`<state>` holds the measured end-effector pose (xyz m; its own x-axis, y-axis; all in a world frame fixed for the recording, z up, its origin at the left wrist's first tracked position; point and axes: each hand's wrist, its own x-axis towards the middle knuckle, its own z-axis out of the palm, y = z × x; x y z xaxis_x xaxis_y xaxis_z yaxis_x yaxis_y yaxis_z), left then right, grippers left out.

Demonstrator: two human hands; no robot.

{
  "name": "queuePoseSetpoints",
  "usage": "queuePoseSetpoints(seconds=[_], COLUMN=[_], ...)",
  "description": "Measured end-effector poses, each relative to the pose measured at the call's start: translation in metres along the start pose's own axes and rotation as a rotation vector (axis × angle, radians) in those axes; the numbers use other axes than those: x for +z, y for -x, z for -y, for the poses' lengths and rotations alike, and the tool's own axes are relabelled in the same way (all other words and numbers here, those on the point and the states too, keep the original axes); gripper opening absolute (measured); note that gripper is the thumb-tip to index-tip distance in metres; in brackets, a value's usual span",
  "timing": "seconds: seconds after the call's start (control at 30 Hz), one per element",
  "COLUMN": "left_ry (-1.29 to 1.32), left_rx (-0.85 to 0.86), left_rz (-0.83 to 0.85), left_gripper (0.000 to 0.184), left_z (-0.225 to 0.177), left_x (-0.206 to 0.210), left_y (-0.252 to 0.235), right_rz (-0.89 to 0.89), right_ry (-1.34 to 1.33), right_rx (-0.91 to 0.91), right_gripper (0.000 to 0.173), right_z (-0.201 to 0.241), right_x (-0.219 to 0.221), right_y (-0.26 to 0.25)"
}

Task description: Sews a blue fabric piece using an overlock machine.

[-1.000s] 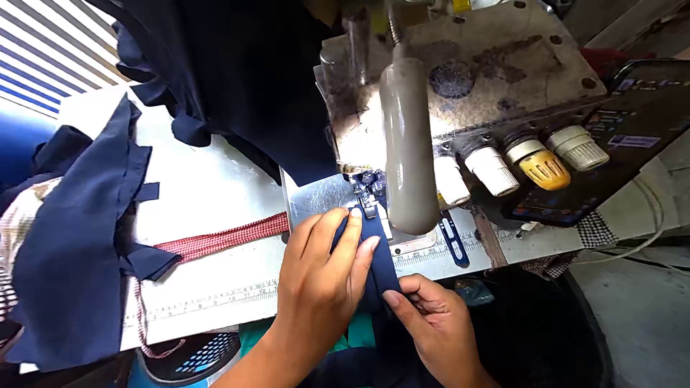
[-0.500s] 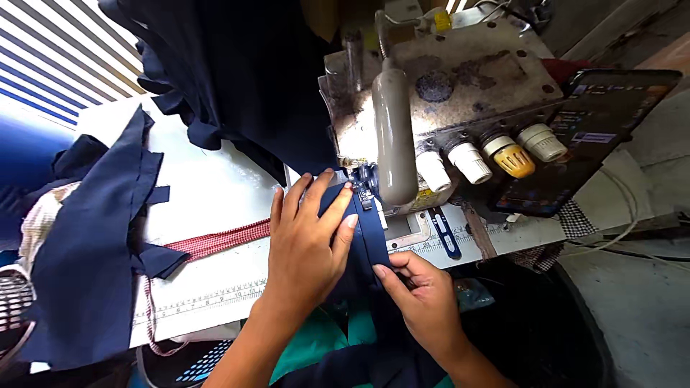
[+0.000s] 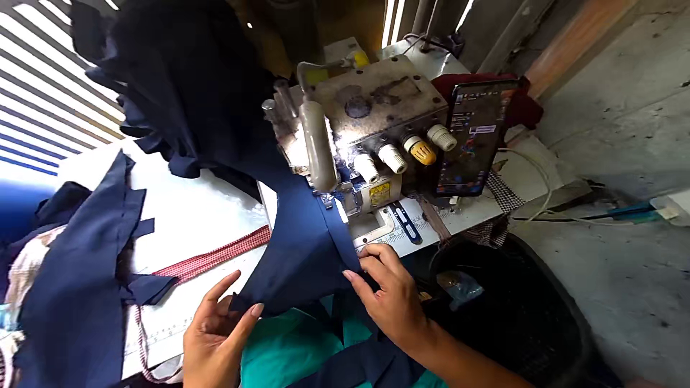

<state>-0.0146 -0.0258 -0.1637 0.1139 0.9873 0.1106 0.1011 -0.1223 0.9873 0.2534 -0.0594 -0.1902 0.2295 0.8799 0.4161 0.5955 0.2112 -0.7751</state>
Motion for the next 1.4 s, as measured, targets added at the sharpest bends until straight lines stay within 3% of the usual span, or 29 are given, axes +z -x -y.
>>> queuePoseSetpoints(seconds=[0.07, 0.17, 0.2, 0.27, 0.4, 0.5, 0.63, 0.7, 0.77, 0.83, 0.9, 1.0, 1.13, 1.27, 1.33, 1.4], left_ry=[-0.095, -0.478, -0.577, -0.565, -0.075, 0.115, 0.233, 0.324, 0.444, 0.586, 0.784, 0.921, 0.568, 0.422, 0.417, 0.478], left_rx=[0.071, 0.227, 0.289, 0.307, -0.111, -0.291, -0.384, -0.412, -0.443, -0.482, -0.565, -0.676, -0.603, -0.522, -0.486, -0.442], left_rz=[-0.056, -0.166, -0.193, -0.168, 0.241, 0.299, 0.299, 0.328, 0.353, 0.413, 0.555, 0.605, 0.369, 0.294, 0.284, 0.316], left_gripper=[0.062, 0.063, 0.058, 0.037, 0.037, 0.022, 0.016, 0.018, 0.022, 0.027, 0.031, 0.025, 0.013, 0.013, 0.014, 0.014], left_z=[0.0, 0.003, -0.001, -0.014, -0.028, -0.029, -0.038, -0.043, -0.048, -0.051, -0.05, -0.041, -0.015, 0.008, 0.007, -0.001], left_x=[0.001, 0.006, 0.012, 0.036, 0.095, 0.111, 0.107, 0.099, 0.09, 0.084, 0.081, 0.086, 0.105, 0.112, 0.108, 0.101], left_y=[-0.002, 0.002, 0.006, 0.019, 0.041, 0.038, 0.033, 0.028, 0.022, 0.017, 0.012, 0.016, 0.044, 0.065, 0.069, 0.069], right_rz=[0.033, 0.255, 0.297, 0.296, 0.305, 0.471, 0.904, 0.795, 0.45, 0.185, 0.204, 0.283, 0.32, 0.29, 0.225, 0.143], right_ry=[-0.166, -0.522, -0.501, -0.275, 0.066, 0.118, 0.051, -0.001, -0.051, -0.276, -0.597, -0.793, -0.726, -0.791, -0.693, -0.418], right_rx=[0.074, 0.372, 0.398, 0.252, -0.169, -0.214, -0.166, -0.07, 0.021, 0.09, 0.204, 0.338, 0.403, 0.546, 0.503, 0.377], right_gripper=[0.017, 0.017, 0.019, 0.019, 0.02, 0.018, 0.019, 0.019, 0.025, 0.034, 0.044, 0.036, 0.03, 0.036, 0.034, 0.025], right_z=[0.003, 0.006, 0.009, 0.02, 0.034, 0.034, 0.021, 0.009, 0.0, -0.011, -0.016, -0.006, 0.004, 0.002, 0.003, 0.005], right_x=[-0.007, -0.026, -0.034, -0.046, -0.06, -0.066, -0.088, -0.09, -0.072, -0.038, -0.008, 0.004, -0.018, -0.024, -0.018, -0.007], right_y=[0.007, 0.018, 0.026, 0.048, 0.085, 0.094, 0.071, 0.047, 0.014, -0.016, -0.028, -0.017, 0.023, 0.048, 0.048, 0.042])
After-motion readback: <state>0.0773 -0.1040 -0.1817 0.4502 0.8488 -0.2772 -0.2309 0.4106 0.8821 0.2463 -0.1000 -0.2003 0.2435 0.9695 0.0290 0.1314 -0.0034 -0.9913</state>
